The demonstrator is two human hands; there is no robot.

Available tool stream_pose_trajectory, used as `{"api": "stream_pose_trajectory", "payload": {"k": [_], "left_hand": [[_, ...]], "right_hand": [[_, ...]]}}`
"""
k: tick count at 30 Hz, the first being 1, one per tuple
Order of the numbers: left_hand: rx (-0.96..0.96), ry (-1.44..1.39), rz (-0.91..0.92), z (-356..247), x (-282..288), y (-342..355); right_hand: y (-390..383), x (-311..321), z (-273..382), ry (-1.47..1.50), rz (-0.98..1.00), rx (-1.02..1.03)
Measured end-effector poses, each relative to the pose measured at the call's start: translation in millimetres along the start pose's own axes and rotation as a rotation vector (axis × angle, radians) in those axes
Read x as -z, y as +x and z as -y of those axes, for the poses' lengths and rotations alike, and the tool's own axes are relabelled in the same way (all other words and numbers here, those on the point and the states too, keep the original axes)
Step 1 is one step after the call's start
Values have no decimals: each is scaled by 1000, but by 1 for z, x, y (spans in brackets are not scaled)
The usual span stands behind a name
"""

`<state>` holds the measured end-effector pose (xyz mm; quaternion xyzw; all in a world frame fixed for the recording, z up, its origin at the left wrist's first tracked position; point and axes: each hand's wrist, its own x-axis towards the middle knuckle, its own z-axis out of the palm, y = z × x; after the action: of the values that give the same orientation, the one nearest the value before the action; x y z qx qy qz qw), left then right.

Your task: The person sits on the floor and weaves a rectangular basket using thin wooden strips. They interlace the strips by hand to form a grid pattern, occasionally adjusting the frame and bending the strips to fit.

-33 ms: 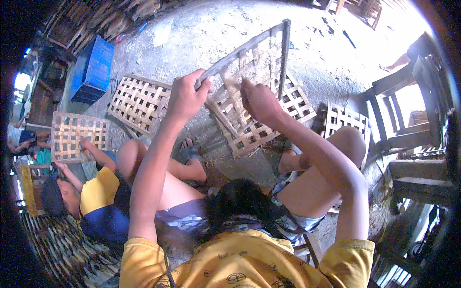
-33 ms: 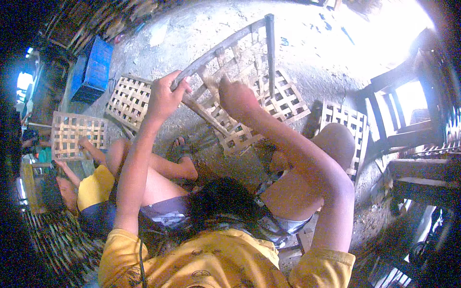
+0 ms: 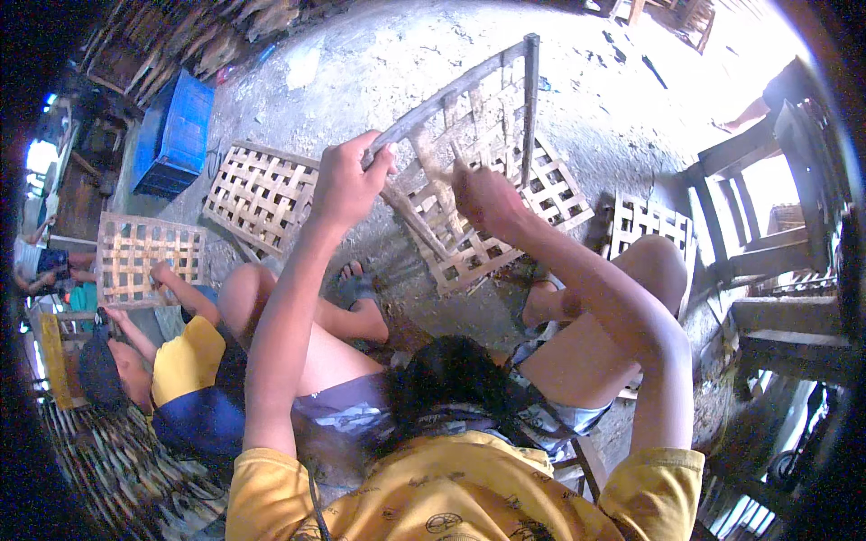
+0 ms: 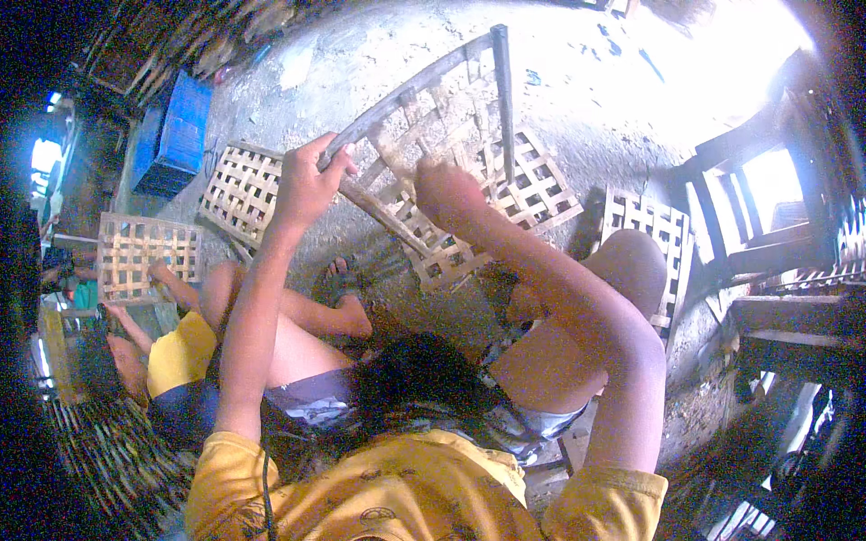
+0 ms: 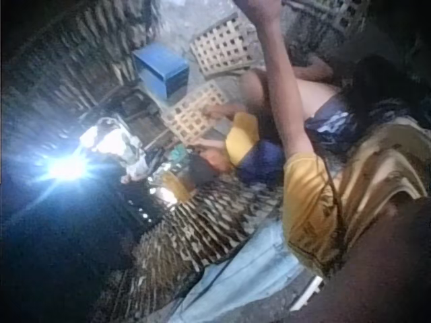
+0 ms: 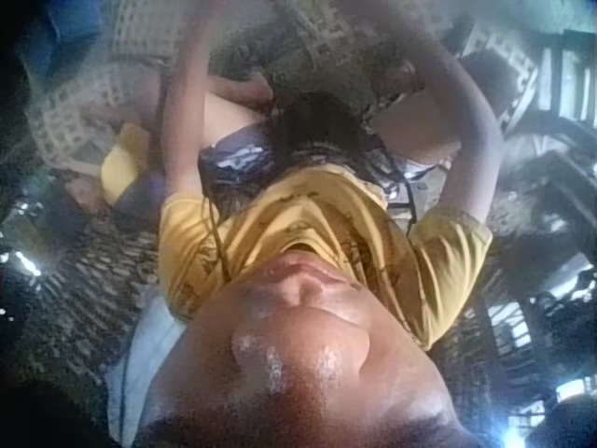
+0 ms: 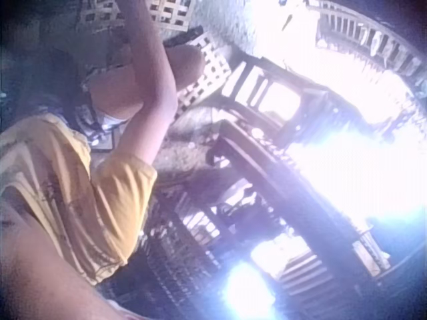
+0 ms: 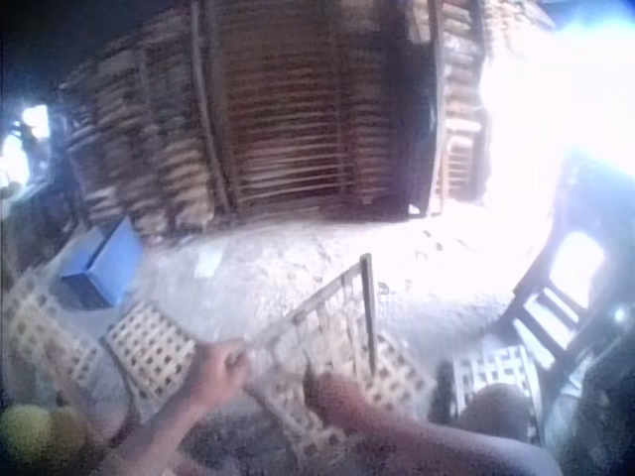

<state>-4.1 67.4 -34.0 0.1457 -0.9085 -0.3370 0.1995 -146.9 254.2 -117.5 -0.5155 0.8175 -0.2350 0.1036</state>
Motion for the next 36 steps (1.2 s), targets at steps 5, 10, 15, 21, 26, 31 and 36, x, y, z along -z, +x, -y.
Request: {"api": "stream_pose_trajectory", "payload": {"k": [5,10,15,21,26,31,36], "left_hand": [[-11,20,3,9,10,2],[-16,31,-14,1,1,5],[-5,1,3,8,-3,9],[31,49,-29,1,8,-3],[32,5,-4,4,-3,8],[17,52,-15,-3,3,1],[24,-8,-28,2,-3,7]], "right_hand": [[18,12,20,62,-80,-105],[7,16,6,25,-79,-43],[12,5,0,-27,-51,-101],[20,22,28,38,10,-74],[7,-7,-11,18,-76,-47],[16,25,24,41,-237,7],[5,-6,-7,-141,30,-83]]}}
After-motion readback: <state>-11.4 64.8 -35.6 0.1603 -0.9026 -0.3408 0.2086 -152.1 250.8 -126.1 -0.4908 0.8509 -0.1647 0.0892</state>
